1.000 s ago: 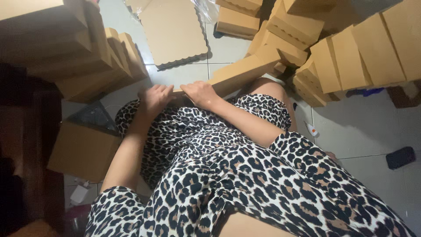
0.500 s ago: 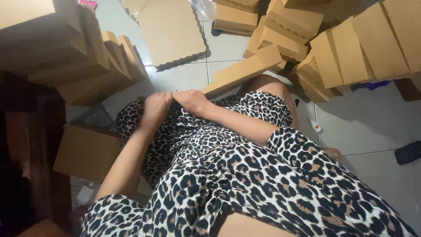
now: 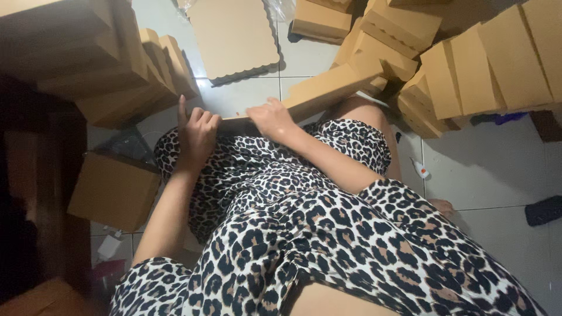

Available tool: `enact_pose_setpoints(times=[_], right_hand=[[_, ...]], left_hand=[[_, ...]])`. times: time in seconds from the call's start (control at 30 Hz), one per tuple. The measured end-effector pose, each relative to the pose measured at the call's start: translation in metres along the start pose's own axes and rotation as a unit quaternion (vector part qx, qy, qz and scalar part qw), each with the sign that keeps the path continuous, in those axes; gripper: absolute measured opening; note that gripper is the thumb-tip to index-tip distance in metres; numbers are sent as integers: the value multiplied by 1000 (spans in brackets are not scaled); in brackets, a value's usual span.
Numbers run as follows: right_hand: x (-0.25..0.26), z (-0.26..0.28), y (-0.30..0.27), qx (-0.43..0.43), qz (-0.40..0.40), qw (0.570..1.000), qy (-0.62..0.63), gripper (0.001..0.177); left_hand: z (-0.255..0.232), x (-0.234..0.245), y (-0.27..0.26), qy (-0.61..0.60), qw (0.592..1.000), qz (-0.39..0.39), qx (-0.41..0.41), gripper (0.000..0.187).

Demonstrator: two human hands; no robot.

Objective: The person folds cardboard sheets to assemble small boxes while sitting on the floor among stacks of cardboard.

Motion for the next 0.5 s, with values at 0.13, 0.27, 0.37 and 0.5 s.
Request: enact_pose_setpoints(times=[0.13,0.27,0.37,0.5], right_hand=[[-13,-12,-20,-51,120,991,-28,7],[-2,-7,-12,-49,91,995,-10,8],[9,-8,-8,-39,54,996,-59,1],[-6,-19,-19,-39,142,986,-75,6]], left_hand=[[-12,-3,2,46,998,-33,-21,21],[-10,0,-3,65,998,-15,-14,21],[-6,14,-7,5,999,-47,-8,15],[6,18,-8,-68,995,-61,49,11]])
Point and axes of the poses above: each hand's wrist, its own y-axis towards the middle knuckle, its own x-axis out of the back of the hand, z = x × y, the point moved 10 cm from there along y, towards the middle knuckle, and after that the axes turned 2 degrees about z, right-handed, at the moved point
